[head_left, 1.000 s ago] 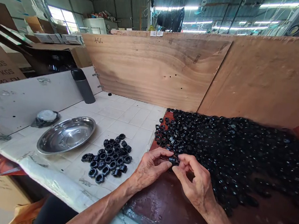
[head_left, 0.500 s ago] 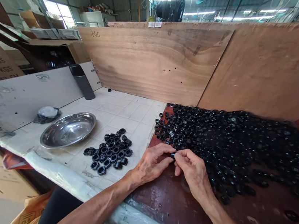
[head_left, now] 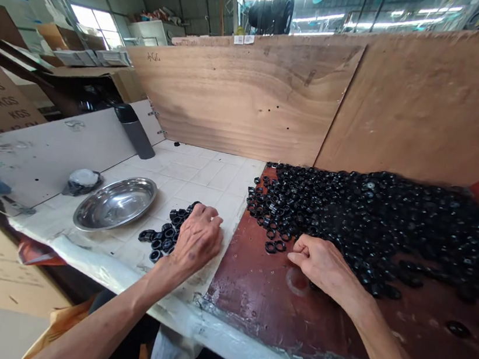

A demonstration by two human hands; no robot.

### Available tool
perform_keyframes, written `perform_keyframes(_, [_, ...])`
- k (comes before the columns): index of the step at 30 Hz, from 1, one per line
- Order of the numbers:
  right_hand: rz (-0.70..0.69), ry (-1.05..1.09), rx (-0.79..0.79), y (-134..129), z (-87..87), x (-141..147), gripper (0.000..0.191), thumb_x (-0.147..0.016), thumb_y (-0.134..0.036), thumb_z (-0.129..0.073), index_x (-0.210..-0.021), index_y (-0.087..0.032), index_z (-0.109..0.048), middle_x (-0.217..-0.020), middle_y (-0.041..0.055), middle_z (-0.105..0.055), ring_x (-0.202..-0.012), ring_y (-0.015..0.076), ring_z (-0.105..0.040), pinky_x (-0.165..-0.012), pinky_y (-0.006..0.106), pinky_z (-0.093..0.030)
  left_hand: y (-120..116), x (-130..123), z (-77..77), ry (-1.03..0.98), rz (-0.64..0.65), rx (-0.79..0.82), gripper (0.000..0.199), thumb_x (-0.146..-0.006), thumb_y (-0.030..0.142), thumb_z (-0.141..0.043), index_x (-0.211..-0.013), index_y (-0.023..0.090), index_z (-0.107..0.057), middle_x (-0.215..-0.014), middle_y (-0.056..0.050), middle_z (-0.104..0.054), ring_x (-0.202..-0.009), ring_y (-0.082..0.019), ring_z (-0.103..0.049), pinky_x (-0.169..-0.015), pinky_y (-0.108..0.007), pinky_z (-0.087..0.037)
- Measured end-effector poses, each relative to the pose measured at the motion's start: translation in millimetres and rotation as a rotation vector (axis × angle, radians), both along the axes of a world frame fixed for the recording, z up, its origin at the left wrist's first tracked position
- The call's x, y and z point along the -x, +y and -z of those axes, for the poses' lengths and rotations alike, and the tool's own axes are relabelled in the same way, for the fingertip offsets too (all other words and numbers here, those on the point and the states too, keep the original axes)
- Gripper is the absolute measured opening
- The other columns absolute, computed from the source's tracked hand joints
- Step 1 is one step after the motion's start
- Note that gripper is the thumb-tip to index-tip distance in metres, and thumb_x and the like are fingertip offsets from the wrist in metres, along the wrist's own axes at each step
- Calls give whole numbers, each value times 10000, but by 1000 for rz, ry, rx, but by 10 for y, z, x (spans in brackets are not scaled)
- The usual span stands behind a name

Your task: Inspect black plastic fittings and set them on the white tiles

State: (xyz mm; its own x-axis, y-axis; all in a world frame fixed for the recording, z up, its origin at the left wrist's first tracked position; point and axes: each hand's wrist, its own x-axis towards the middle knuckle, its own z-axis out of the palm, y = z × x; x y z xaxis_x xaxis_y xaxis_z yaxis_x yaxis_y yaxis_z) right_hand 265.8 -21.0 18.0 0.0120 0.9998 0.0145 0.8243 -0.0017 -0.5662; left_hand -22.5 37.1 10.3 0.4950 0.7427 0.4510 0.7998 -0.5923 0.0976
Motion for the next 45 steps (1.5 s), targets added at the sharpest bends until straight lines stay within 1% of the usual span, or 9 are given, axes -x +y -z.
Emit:
perform_keyframes(4, [-94,-95,-76,2,126,95,220,-810,-109,-598,-994,-187,-689,-884,50,-696,-792,187,-641,-686,263,-393,-128,-471,139,-149,113,232,106,-864,155,-597,-955,178,-647,-952,-89,-644,-897,-242,-600,-834,-386,-517])
perform_keyframes(9, [-10,-181,-47,-27,-91,-82,99,-807,-121,-606,-747,-200,-605,-704,10,-634,-623,155,-549,-599,272,-320,-187,-965,406,-229,160,369,332,-834,272,-712,-1120,174,-575,-1074,-101,-624,-1036,-279,-614,-897,-419,-529])
perform_keyframes(14, [-22,-202,109,-308,-333,-337,206,-723,-204,-733,-650,-226,-542,-562,-35,-578,-529,141,-473,-521,269,-239,-72,-938,520,-298,195,398,136,-853,181,-633,-984,194,-598,-1009,-69,-640,-957,-234,-639,-879,-371,-520])
perform_keyframes(18, [-21,-281,136,-459,-164,-235,244,-714,-222,-788,-665,-226,-550,-570,-11,-597,-543,161,-513,-537,282,-236,-71,-851,472,-316,219,433,76,-835,181,-619,-908,191,-604,-903,-47,-645,-822,-203,-637,-775,-328,-506])
perform_keyframes(26, [-17,-330,80,-225,61,-130,114,-894,-164,-586,-784,-189,-600,-721,81,-690,-684,219,-648,-609,297,-326,-236,-914,313,-407,281,610,119,-799,184,-626,-915,183,-652,-731,1,-638,-638,-146,-588,-665,-280,-470])
perform_keyframes(31, [-14,23,-10,-192,20,-180,46,-848,-237,-615,-873,-204,-636,-710,-11,-642,-628,158,-591,-603,264,-392,-258,-917,214,-653,314,731,242,-813,188,-632,-1048,173,-687,-776,-2,-642,-625,-115,-587,-628,-242,-488])
perform_keyframes(35, [29,469,30,-192,-64,-123,353,-847,-357,-630,-1148,-181,-685,-709,-31,-615,-593,143,-569,-576,260,-428,-261,-904,248,-810,446,690,257,-821,178,-625,-1068,185,-694,-1080,-68,-639,-727,-109,-626,-664,-237,-525])
perform_keyframes(38, [58,646,45,-196,-97,-100,306,-858,-393,-654,-1064,-175,-719,-675,-19,-627,-645,156,-588,-618,267,-439,-262,-918,284,-912,449,723,251,-799,187,-661,-1048,189,-693,-1103,-74,-633,-718,-104,-613,-637,-230,-514])
perform_keyframes(45, [102,1016,3,-175,33,-41,260,-797,-389,-798,-907,-172,-707,-807,16,-706,-745,148,-631,-731,268,-478,-261,-902,104,-1396,385,1261,267,-788,239,-767,-1033,167,-688,-922,-48,-733,-825,-156,-692,-835,-298,-536])
